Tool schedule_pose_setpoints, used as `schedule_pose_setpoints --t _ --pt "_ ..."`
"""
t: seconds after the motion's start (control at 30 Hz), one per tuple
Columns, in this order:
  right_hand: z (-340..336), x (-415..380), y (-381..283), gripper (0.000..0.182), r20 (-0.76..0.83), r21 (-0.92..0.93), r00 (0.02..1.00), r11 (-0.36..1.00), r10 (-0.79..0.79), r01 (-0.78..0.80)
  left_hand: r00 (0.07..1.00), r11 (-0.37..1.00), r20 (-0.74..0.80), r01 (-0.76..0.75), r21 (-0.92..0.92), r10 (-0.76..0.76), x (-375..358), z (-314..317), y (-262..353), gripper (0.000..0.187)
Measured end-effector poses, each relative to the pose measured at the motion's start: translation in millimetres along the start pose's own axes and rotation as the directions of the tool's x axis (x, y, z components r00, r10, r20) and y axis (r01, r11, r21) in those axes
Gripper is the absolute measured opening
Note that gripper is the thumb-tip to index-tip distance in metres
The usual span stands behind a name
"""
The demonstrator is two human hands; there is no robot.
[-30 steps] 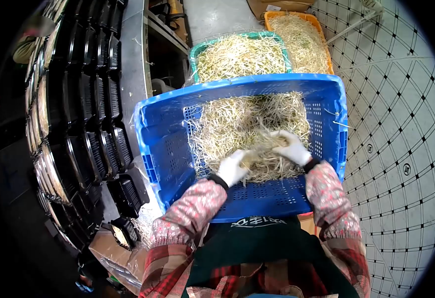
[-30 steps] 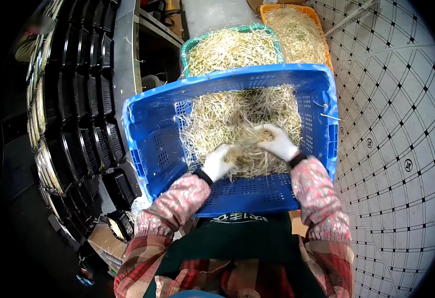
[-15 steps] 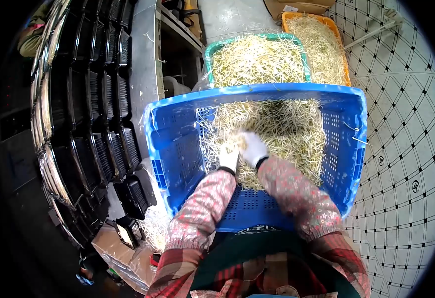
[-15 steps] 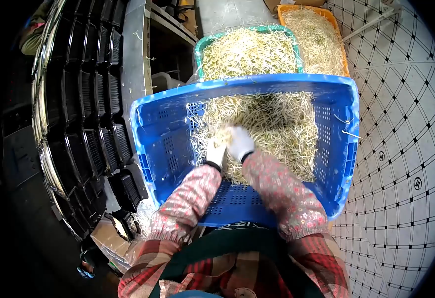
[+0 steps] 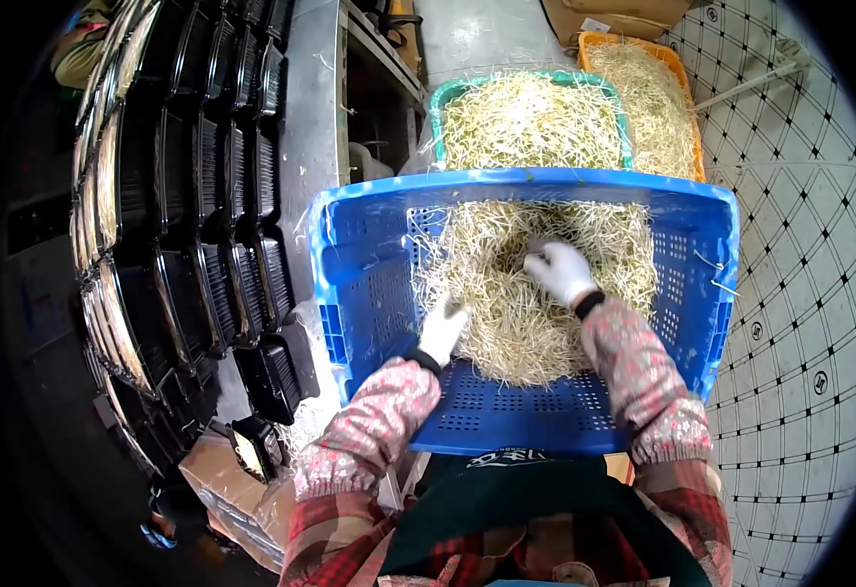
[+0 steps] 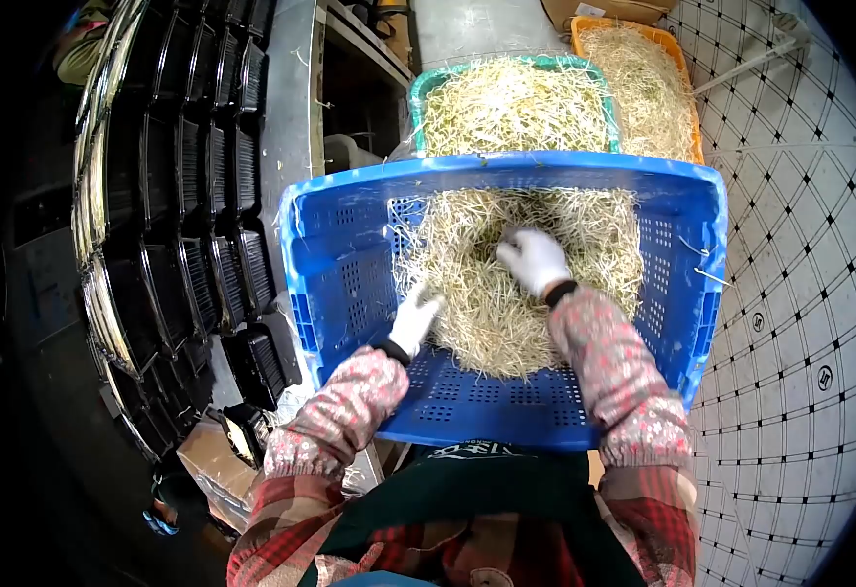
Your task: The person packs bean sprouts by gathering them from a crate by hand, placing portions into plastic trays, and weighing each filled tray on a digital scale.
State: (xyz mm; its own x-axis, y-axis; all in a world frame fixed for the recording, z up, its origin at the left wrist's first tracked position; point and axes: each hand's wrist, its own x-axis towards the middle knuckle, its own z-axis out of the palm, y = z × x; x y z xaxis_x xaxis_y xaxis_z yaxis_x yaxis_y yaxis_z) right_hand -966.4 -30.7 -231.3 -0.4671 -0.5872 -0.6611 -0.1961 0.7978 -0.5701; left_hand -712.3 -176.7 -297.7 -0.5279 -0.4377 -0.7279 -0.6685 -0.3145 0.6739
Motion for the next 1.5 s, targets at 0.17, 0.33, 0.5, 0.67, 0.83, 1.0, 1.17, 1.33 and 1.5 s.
schedule_pose_setpoints --t 0.17,0.33,0.5,0.67,0.83,1.0,1.17,1.33,1.5 --pt "49.2 79.8 -19.5 0.083 -0.227 -0.217 0.964 0.958 0.139 -0.189 0.955 0.979 -0.293 -0.017 -0.201 -0.044 81.6 38.5 7.4 0.071" --pt "99.4 75.7 -31.0 0.089 0.043 0.348 0.992 0.929 0.121 -0.129 0.949 0.779 -0.155 0.125 -0.614 -0.274 71.8 48.5 38.4 0.056" --pt "12.9 9.4 -69.7 0.063 0.064 0.911 0.940 0.404 -0.334 0.082 0.969 0.752 -0.018 -0.204 -0.627 0.247 14.0 8.5 99.7 0.043" --pt "-10.1 4.8 -57.5 0.057 0.021 0.875 0.963 0.471 -0.269 0.113 0.952 0.912 0.128 -0.221 -0.347 0.279 10.4 -9.0 126.1 0.043" --pt "-60.0 8.8 15.4 0.070 -0.211 0.470 0.963 0.846 -0.169 0.252 0.940 0.844 0.019 -0.297 -0.447 0.341 12.2 -39.2 117.6 0.038" --pt "-87.6 -20.5 33.6 0.061 -0.128 0.625 0.962 0.733 -0.243 0.268 0.961 0.886 -0.052 -0.271 -0.376 0.272 12.7 -57.6 96.9 0.025" --pt "-91.8 -26.8 52.4 0.061 -0.258 0.338 0.923 0.868 -0.286 0.363 0.951 0.877 -0.081 -0.306 -0.370 0.298 -10.3 -39.2 118.7 0.026" --pt "-83.7 -40.3 54.3 0.061 -0.393 0.230 0.903 0.932 -0.174 0.280 0.910 0.910 0.018 -0.414 -0.007 0.414 5.6 -27.4 96.4 0.029" --pt "-77.3 -37.0 68.3 0.071 -0.339 0.396 0.938 0.894 -0.068 0.208 0.937 0.936 -0.010 -0.349 -0.032 0.349 6.4 -11.8 93.3 0.041"
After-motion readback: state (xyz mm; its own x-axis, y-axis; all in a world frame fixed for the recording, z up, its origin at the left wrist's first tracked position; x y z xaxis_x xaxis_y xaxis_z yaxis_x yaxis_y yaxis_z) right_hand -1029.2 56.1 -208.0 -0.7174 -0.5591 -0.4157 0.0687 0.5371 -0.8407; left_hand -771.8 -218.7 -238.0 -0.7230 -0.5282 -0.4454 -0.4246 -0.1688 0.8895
